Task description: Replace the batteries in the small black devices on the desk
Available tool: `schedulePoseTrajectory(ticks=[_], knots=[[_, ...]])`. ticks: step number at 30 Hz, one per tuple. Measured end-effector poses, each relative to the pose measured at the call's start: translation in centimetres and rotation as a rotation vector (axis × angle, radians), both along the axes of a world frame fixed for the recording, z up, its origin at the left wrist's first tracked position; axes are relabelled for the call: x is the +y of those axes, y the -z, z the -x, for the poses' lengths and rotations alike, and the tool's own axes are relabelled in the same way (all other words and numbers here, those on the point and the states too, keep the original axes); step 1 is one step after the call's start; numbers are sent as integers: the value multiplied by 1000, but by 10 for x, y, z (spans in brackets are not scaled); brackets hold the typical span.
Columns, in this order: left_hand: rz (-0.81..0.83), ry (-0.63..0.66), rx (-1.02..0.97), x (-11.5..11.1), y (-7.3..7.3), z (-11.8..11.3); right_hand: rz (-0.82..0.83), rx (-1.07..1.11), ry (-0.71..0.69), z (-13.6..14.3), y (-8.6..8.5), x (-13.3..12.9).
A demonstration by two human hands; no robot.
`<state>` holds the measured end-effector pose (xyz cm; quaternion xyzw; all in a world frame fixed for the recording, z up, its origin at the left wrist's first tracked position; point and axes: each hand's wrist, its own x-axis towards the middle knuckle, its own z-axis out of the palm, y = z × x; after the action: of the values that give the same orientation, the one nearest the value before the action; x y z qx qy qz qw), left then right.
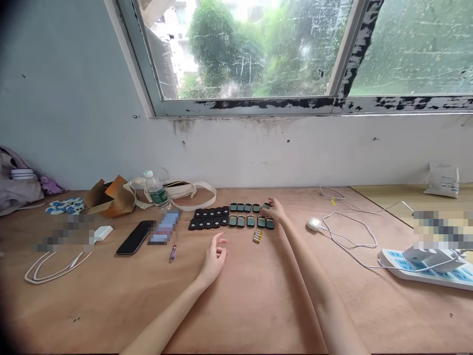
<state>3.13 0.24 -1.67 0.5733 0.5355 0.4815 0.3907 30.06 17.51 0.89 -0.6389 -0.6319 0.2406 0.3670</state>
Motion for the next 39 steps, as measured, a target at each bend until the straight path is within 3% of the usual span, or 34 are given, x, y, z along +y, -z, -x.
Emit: schedulePoseTrajectory(ticks=[2,5,8,12,16,19,22,27,33,39], knots=[[10,-7,-27,2,0,0,-81,41,2,15,-6,-16],[88,2,-159,5,-3,0,-234,40,-156,48,-7,-62],[266,79,-399,4,-9,-2,-291,1,-319,85,2,-116],[360,208,-510,2,-15,-1,-341,-55,-358,112,11,-162],[339,99,-495,4,-14,3,-411,-143,-358,102,16,-164],[325,33,-467,7,-16,8,-425,-284,-198,80,25,-154],[311,22,-429,10,-19,12,-395,-403,-82,64,36,-146],[290,42,-384,10,-21,14,-372,-458,-27,58,45,-144],[245,123,-345,9,-14,10,-325,-104,-192,85,30,-166],[236,206,-266,6,-9,5,-266,342,-182,112,22,-179]])
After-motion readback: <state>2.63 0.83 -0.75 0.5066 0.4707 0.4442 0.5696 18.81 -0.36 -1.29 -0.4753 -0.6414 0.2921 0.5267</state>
